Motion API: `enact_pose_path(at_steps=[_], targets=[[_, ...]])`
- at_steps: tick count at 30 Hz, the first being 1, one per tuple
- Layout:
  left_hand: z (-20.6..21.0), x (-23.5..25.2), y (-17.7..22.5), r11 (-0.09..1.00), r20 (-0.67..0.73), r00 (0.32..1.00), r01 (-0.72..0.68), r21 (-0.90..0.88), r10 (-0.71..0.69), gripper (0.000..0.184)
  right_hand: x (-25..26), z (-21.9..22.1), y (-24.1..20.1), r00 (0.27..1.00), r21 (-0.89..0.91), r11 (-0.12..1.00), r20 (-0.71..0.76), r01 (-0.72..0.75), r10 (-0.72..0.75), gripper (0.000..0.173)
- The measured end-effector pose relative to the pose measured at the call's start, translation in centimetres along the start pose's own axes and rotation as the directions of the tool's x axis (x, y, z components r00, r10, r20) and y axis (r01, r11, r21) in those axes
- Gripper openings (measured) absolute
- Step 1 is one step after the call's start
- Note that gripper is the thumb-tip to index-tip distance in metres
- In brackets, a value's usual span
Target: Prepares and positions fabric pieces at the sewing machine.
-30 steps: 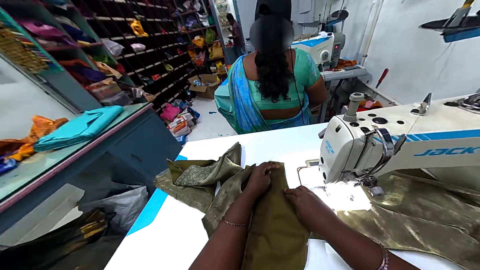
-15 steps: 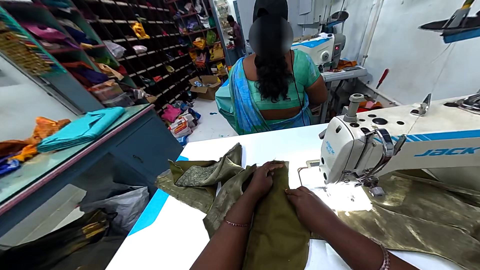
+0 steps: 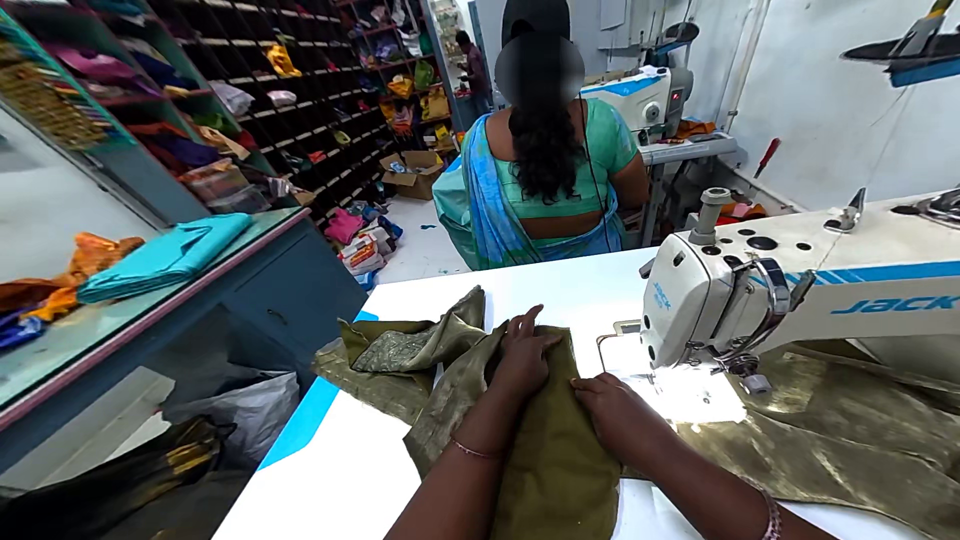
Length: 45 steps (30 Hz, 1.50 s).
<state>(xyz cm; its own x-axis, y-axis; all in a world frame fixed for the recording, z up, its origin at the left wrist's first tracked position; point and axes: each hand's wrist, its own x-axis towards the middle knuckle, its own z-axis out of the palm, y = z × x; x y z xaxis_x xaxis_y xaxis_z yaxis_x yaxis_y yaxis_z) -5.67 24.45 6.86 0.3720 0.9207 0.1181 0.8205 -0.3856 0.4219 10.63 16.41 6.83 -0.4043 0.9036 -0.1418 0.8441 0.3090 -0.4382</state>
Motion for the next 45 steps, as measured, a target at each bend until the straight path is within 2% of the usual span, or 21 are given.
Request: enact_pose_path(at_steps=[3,6,17,22,28,31,34,39,45], targets=[[-0.1,0.2,0.8,0.986,0.129,0.991,-0.040,0.164,0.019,0.047,0.0,0.0,0.0,1.000,0.005,1.000,0.003,-0.004,0.004,0.037],[-0.1,0.5,0.7,0.986,0.233,0.973,-0.043,0.160,0.005,0.053,0.0,-0.1,0.0,1.000,0.001,1.000,0.018,-0.008,0.008,0.037],[-0.6,0.4,-0.1,0.997,0.220,0.973,-0.062,-0.041,0.069,0.054,0.0,0.0,0.0,1.000,-0.005,1.000,0.002,-0.002,0.002,0.037],[-0.2,-0.4,-0.7,0.983,0.107,0.979,-0.163,-0.084,0.171,0.053,0.0,0.0,0.0,1.000,-0.013,1.000,0.014,-0.005,0.005,0.036],[-0.4,0.2,-0.3,0.990,0.192,0.973,-0.111,-0.081,0.125,0.053,0.0,-0.1,0.0,1.000,-0.010,1.000,0.019,-0.002,0.002,0.037],[-0.4,-0.2,-0.3,0.988,0.148,0.978,-0.137,-0.070,0.146,0.052,0.0,-0.2,0.0,1.000,-0.012,1.000,0.026,-0.005,0.005,0.037],[-0.6,0.1,0.0,0.994,0.198,0.975,-0.089,-0.067,0.101,0.046,0.0,-0.2,0.0,1.000,-0.016,1.000,0.014,-0.004,0.004,0.036],[-0.7,-0.1,0.0,0.987,0.180,0.977,-0.096,-0.127,0.118,0.034,-0.1,-0.4,0.4,1.000,0.001,1.000,0.005,0.024,-0.024,0.035],[-0.4,-0.3,-0.4,0.977,0.149,0.974,-0.145,-0.157,0.168,0.039,-0.1,-0.4,0.9,0.999,0.027,0.998,-0.007,0.050,-0.050,0.035]])
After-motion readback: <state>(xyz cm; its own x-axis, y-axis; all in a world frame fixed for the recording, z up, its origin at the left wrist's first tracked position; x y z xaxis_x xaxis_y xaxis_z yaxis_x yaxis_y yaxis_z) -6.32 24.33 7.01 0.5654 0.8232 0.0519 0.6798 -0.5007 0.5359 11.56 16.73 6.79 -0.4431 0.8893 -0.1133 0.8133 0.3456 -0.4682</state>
